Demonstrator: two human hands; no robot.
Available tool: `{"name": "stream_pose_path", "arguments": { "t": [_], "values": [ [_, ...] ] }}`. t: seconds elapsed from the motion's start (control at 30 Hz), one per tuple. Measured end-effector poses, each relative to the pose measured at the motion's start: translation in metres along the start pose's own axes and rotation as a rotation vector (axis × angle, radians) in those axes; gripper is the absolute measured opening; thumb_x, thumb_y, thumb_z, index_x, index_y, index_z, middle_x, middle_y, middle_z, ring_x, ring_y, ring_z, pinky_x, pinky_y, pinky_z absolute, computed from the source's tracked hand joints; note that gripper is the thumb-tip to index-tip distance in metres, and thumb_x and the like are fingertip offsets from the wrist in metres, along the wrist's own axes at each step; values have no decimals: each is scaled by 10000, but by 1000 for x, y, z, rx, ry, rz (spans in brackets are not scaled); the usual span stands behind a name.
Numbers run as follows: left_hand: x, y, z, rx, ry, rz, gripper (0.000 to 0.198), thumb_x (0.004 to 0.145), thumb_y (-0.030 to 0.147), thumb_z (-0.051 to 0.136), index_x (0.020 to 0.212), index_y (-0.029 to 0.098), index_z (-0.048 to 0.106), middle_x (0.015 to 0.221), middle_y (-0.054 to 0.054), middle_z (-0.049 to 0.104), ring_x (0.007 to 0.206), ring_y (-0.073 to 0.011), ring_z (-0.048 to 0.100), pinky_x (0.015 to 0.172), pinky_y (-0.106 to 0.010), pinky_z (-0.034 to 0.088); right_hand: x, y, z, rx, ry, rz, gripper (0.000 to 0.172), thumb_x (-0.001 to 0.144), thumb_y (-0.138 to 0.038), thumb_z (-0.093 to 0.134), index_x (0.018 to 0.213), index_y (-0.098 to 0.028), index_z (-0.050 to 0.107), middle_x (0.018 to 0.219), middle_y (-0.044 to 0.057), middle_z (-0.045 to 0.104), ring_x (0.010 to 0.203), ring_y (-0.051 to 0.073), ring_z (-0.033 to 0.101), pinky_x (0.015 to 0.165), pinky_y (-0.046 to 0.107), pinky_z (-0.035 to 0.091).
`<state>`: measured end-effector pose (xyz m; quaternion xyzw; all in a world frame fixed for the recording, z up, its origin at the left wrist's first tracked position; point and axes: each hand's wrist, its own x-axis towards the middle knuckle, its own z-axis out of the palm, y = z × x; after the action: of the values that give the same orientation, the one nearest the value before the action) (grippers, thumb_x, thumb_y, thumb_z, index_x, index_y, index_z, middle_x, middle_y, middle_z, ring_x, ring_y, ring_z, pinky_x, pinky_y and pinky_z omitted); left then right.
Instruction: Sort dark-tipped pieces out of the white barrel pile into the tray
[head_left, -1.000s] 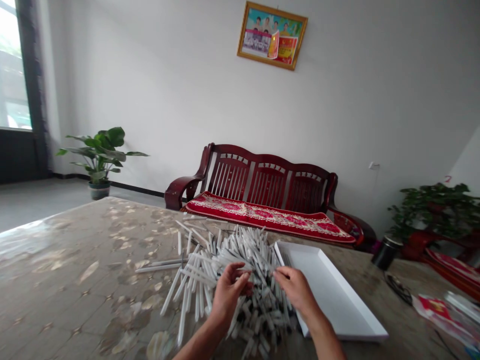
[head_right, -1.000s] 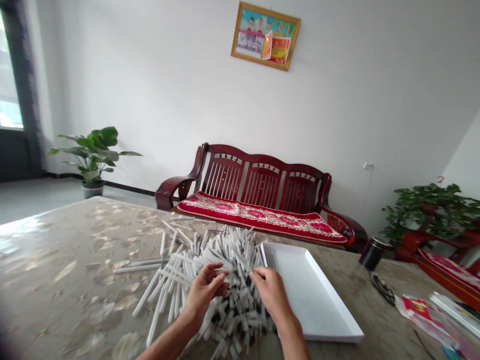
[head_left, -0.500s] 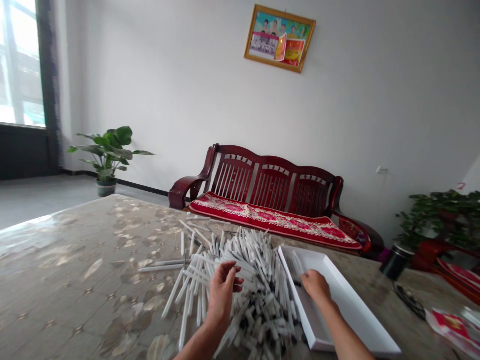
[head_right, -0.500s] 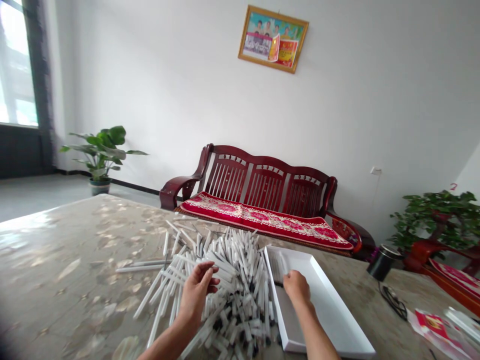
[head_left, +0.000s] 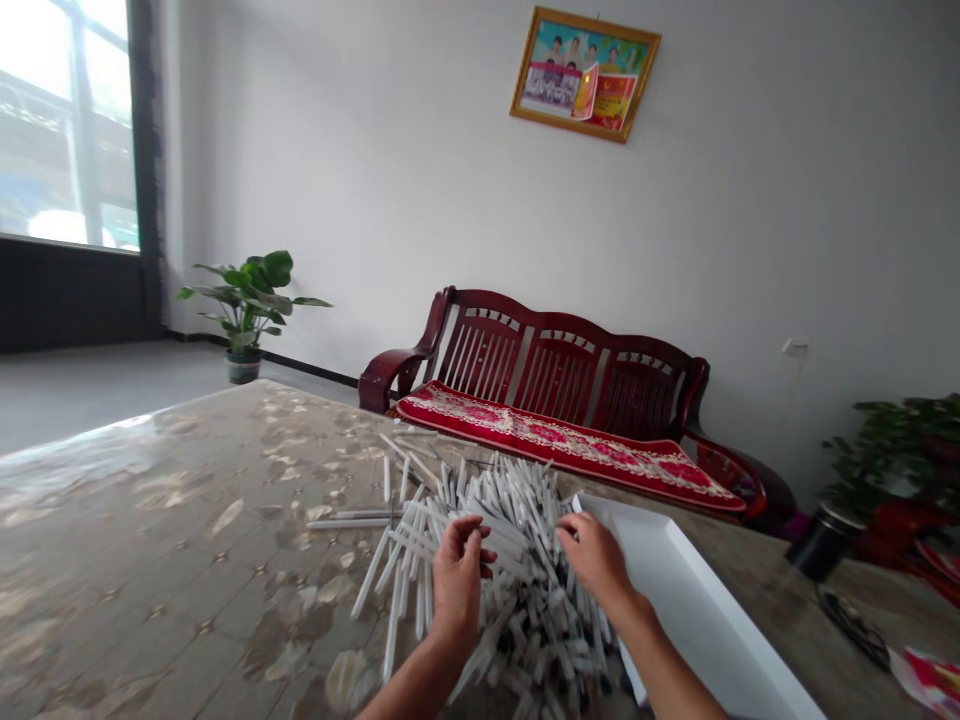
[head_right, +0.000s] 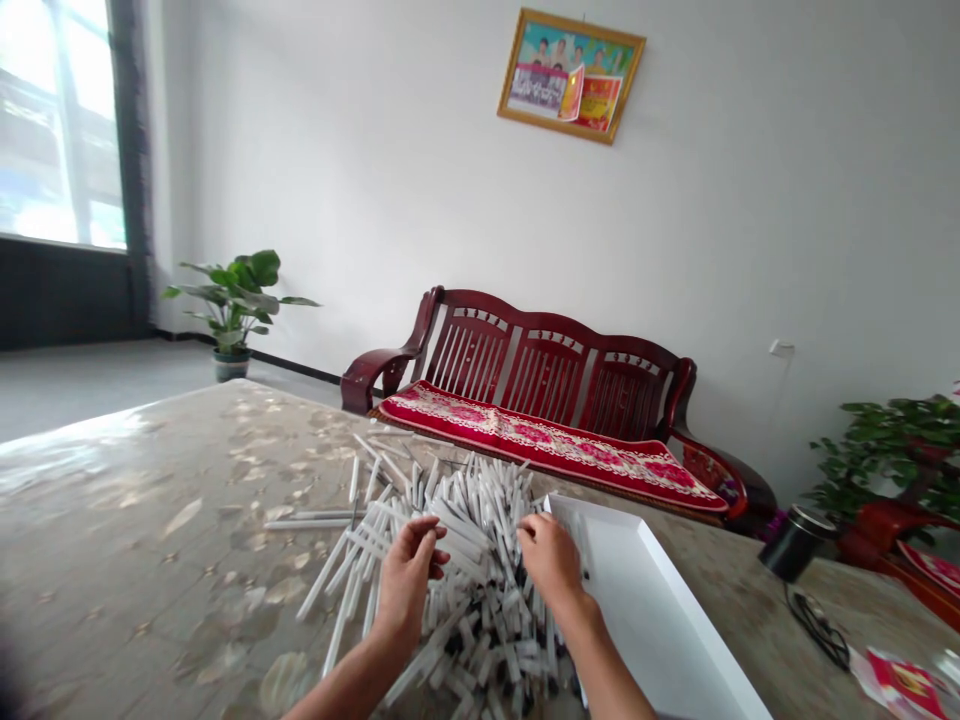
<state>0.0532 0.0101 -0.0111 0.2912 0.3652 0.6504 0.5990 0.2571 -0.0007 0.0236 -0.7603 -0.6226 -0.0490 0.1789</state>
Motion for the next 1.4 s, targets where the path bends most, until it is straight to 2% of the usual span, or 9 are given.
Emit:
{"name": "stream_pose_path", "arguments": {
  "t": [0.13, 0.23, 0.53, 0.67, 0.8, 0.9, 1.03, 1.2, 1.4],
  "values": [
    [1, -2, 0, 13, 2, -13, 323, 653, 373, 686, 887, 163, 609, 782, -29, 681, 480, -98, 581, 416, -197, 405, -4, -44, 7, -5, -42, -79, 231, 889, -325, 539, 975, -244, 737, 1029, 47, 703, 920, 180, 666, 744, 242, 441],
    [2, -4, 0, 21, 8, -26, 314, 651, 365, 674, 881, 163, 608, 782, -29, 680, 476, -97, 578, 411, -196, 402, -7, -60, 7, -80, -115, -68, 208, 863, -320, 579, 970, -244, 741, 1055, 58, 697, 946, 195, 666, 738, 252, 435],
    [3, -7, 1, 20, -43, -64, 309, 649, 361, 696, 870, 159, 618, 753, -16, 664, 487, -100, 583, 413, -192, 404, -14, -55, 3, 18, -33, 6, 171, 875, -279, 571, 873, -224, 733, 935, 44, 727, 876, 202, 678, 703, 261, 435],
    [-1, -8, 5, 23, -147, -137, 401, 630, 424, 728, 916, 152, 654, 731, -7, 652, 509, -115, 594, 403, -195, 397, -34, -58, -4, 159, 38, -111, 158, 880, -264, 567, 877, -228, 721, 909, 32, 720, 842, 177, 674, 728, 240, 451],
    [-4, -9, 7, 16, -192, -154, 391, 588, 471, 772, 778, 153, 649, 649, 10, 619, 543, -128, 603, 422, -193, 405, -47, -64, -6, 141, 17, -234, 162, 866, -218, 566, 884, -258, 721, 900, 12, 711, 841, 176, 676, 719, 246, 466],
    [-5, -9, 6, 7, -107, -126, 423, 595, 537, 763, 706, 160, 606, 654, -4, 634, 558, -139, 621, 444, -202, 423, -35, -64, -6, 105, -62, -168, 183, 844, -193, 589, 949, -260, 722, 968, 6, 725, 879, 160, 687, 733, 229, 480],
    [-2, -8, 4, -21, -16, -108, 462, 639, 595, 717, 747, 167, 580, 705, -14, 646, 565, -148, 646, 448, -210, 431, -4, -64, -3, -42, -104, -53, 180, 865, -212, 571, 949, -225, 730, 1014, 49, 743, 951, 173, 690, 786, 234, 476],
    [1, -14, 2, -26, -15, -141, 480, 649, 607, 708, 795, 178, 550, 713, -16, 643, 581, -171, 670, 444, -221, 447, 22, -75, 4, -158, -157, 1, 147, 815, -291, 643, 828, -194, 753, 936, 123, 759, 889, 240, 711, 703, 276, 478],
    [3, -22, -2, -35, -5, -124, 482, 631, 534, 763, 872, 180, 543, 768, -40, 664, 659, -199, 700, 508, -256, 508, 34, -83, 11, -260, -182, 46, 172, 783, -159, 606, 854, -173, 762, 958, 164, 759, 902, 264, 719, 683, 279, 478]
  ]
}}
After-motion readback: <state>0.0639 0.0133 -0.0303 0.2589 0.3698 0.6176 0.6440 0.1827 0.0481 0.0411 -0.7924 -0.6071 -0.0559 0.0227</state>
